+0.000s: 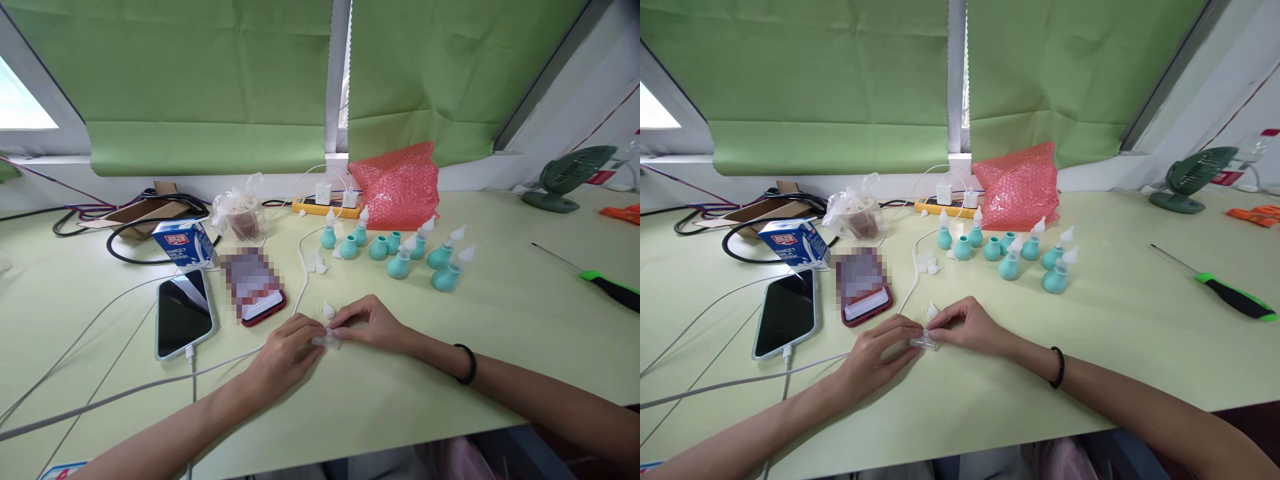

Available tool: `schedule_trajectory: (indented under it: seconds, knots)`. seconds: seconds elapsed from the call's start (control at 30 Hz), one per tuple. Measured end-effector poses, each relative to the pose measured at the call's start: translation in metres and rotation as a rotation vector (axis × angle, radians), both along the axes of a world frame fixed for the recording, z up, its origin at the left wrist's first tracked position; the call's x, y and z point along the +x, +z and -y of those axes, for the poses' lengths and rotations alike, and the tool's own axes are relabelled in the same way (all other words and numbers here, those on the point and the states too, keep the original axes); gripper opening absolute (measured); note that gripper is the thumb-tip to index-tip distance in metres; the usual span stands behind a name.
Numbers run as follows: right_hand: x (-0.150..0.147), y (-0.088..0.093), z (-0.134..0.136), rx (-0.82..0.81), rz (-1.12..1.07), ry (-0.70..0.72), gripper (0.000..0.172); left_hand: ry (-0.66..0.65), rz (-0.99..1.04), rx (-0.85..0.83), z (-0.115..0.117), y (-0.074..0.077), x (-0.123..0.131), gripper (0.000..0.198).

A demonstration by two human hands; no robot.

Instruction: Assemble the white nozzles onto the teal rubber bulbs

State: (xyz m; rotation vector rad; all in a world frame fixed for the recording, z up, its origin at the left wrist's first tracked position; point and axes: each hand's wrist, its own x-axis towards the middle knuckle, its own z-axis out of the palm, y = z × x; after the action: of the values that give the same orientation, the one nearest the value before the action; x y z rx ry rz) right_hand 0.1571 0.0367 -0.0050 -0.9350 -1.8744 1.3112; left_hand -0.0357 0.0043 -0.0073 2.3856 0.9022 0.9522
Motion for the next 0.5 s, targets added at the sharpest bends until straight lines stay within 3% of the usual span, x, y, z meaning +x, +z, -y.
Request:
schedule_trajectory:
  seconds: [0.5]
  knots:
    - [0.0001, -0.0019, -0.0002, 0.144, -0.042, 0.082, 0.010, 0.008, -0.012, -0.011, 0.0004, -0.0008, 0.0000, 0.017]
